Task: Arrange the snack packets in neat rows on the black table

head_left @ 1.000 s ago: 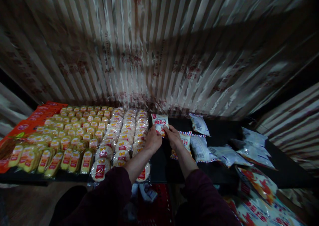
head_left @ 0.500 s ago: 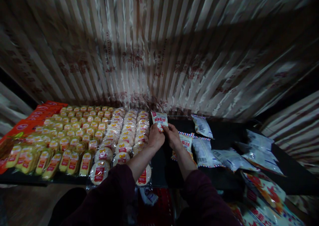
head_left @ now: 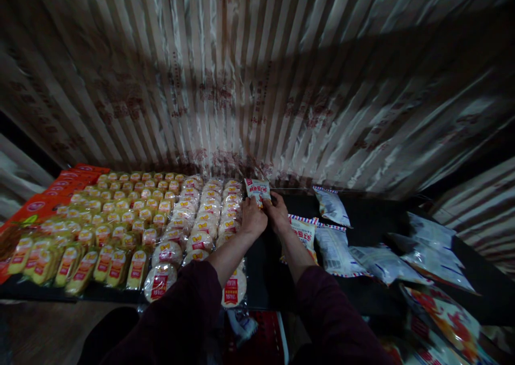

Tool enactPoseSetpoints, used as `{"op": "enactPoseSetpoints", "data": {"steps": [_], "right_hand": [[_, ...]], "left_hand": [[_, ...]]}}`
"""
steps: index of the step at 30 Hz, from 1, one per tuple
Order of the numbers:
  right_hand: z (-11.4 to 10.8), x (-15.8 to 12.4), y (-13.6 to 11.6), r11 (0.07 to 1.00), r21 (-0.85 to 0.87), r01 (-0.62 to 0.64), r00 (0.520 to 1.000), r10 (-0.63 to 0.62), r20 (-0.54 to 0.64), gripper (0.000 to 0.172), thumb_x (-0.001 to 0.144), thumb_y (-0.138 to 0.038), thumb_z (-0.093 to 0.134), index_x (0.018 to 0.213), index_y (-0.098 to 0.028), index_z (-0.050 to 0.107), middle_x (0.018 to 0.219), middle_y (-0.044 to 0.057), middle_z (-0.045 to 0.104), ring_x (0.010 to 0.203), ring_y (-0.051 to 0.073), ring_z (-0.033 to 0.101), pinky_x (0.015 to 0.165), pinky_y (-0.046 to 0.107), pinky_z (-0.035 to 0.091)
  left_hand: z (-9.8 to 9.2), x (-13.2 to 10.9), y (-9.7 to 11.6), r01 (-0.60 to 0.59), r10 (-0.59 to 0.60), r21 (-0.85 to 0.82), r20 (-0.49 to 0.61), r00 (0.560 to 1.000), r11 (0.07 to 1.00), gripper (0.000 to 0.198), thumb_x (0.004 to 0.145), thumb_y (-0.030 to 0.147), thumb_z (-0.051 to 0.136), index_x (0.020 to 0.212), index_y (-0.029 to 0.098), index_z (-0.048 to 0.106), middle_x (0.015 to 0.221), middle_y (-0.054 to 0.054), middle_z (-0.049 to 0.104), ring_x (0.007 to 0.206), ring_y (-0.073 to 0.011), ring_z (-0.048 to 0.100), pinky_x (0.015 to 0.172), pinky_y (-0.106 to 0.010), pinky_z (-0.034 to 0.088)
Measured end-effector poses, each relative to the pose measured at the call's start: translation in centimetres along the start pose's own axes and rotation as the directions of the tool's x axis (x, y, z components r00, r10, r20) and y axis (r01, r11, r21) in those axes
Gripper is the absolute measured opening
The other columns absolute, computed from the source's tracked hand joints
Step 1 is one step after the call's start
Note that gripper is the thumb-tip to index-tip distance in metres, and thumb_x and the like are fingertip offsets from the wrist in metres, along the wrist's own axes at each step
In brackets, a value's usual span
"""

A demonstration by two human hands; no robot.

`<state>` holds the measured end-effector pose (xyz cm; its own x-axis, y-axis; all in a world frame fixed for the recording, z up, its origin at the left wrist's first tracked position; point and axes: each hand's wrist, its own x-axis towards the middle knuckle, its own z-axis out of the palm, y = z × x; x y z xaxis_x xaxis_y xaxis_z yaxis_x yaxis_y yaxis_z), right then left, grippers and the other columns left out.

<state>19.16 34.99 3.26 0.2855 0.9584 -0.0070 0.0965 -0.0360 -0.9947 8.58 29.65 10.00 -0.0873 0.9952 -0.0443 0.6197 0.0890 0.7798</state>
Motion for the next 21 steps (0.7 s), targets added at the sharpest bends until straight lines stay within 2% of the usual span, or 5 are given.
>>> {"op": "enactPoseSetpoints", "data": {"steps": [4,8,11,17,21], "right_hand": [[0.2,0.8,0.3,0.998,-0.045,-0.042,0.998,0.040,-0.052,0.061,0.064,-0.040,0.066,0.121,-0.022,0.054,0.087,0.002,0.070,0.075,0.019,0.066,0.071,0.031,0.053],[0.3,1.3,0.2,0.988,-0.145,-0.055,0.996,0.044,-0.078,0.053,0.064,-0.039,0.066,0.114,-0.024,0.060,0.086,0.001,0.071,0.077,0.018,0.066,0.077,0.033,0.052],[0.3,1.6,0.2,0.980,-0.191,-0.056,0.997,0.043,-0.068,0.051,0.066,-0.040,0.064,0.114,-0.024,0.061,0.090,0.002,0.071,0.079,0.018,0.066,0.079,0.033,0.051],[0.5,1.5,-0.2,0.932,-0.362,-0.013,0.996,-0.018,-0.083,0.044,0.074,-0.039,0.060,0.114,-0.022,0.062,0.096,0.005,0.071,0.089,0.020,0.065,0.087,0.035,0.049],[0.8,1.2,-1.0,0.901,-0.433,0.006,0.996,-0.043,-0.075,0.043,0.078,-0.037,0.057,0.118,-0.024,0.061,0.098,0.005,0.071,0.092,0.021,0.065,0.088,0.035,0.047]], "left_hand": [[0.3,-0.2,0.3,0.003,-0.003,0.004,0.004,1.000,1.000,0.050,0.077,0.008,0.045,0.126,0.012,0.050,0.136,-0.017,0.047,0.130,-0.0275,0.040,0.110,-0.039,0.030],[0.4,-0.2,0.5,0.003,-0.003,-0.017,0.021,1.000,1.000,0.050,0.077,0.008,0.044,0.127,0.012,0.050,0.137,-0.016,0.046,0.133,-0.0259,0.037,0.113,-0.036,0.025],[0.4,-0.1,0.5,-0.008,0.009,-0.007,0.029,1.000,1.000,0.048,0.078,0.008,0.043,0.125,0.011,0.052,0.137,-0.017,0.046,0.132,-0.0260,0.038,0.112,-0.035,0.026],[0.6,0.0,0.2,-0.046,0.046,0.013,0.023,0.999,0.999,0.052,0.076,0.007,0.045,0.127,0.011,0.051,0.138,-0.016,0.045,0.135,-0.0252,0.034,0.113,-0.034,0.025],[0.9,0.2,-0.1,-0.038,0.037,0.016,0.025,0.999,0.999,0.054,0.076,0.007,0.044,0.130,0.010,0.048,0.144,-0.017,0.039,0.137,-0.0262,0.031,0.114,-0.036,0.023]]}}
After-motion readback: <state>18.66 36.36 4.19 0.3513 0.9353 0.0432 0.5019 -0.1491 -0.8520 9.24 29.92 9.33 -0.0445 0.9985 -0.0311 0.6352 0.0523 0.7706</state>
